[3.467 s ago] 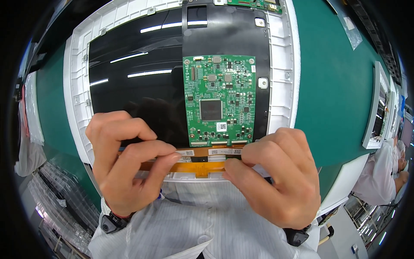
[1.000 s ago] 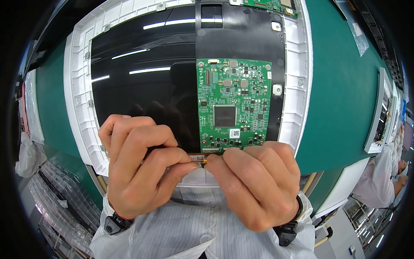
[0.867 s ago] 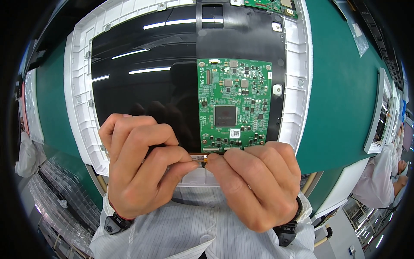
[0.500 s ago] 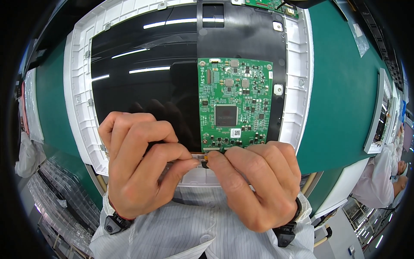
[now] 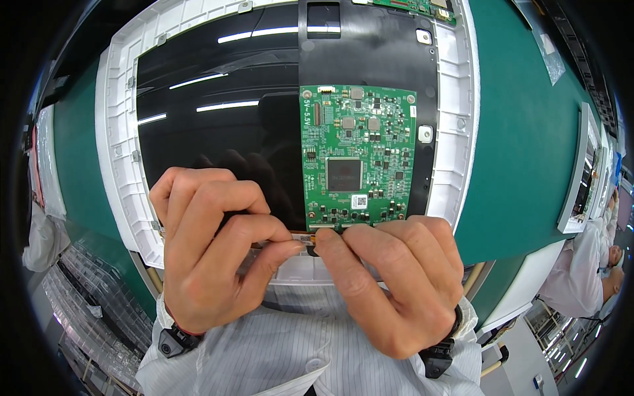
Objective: The person connects ribbon cables to a circuit board on a screen assembly by hand, applies a strip of tape over the connections, and uses a heat gun. They then lift the assembly, place it on a stack, and pick up a new circuit board from a tray.
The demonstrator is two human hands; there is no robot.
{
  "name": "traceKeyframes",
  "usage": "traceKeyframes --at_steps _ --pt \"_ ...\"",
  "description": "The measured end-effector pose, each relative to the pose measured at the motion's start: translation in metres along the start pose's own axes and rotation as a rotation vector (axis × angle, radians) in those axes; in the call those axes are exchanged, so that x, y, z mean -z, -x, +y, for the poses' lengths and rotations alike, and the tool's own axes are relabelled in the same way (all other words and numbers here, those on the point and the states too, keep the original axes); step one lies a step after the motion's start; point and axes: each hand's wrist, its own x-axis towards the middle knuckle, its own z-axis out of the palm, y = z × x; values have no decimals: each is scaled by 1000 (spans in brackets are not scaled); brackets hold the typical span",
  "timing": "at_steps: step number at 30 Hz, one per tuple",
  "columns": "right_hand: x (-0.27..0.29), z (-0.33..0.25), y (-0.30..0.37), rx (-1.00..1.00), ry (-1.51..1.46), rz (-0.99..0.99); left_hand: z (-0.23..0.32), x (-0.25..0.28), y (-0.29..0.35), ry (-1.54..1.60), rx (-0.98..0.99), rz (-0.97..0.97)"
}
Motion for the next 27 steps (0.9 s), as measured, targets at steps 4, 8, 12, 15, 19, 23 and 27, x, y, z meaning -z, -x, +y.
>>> traceKeyframes --at_steps 4,8,12,15,19,23,27 --pt "1 1 -1 11 2 -14 -1 0 0 5 -6 -1" --pt "0 1 0 -11 -28 8 -1 0 0 17 -6 0" --pt "-2 2 1 -13 -33 35 -1 0 1 15 -8 1" --pt "0 1 0 -1 -13 5 -1 0 1 15 -7 3" --pt "0 0 1 2 -1 -4 -1 0 1 15 -9 8" --pt "-2 0 0 15 20 7 -1 -1 2 8 0 7" --pt "-4 1 0 46 40 25 -1 0 1 8 -4 9"
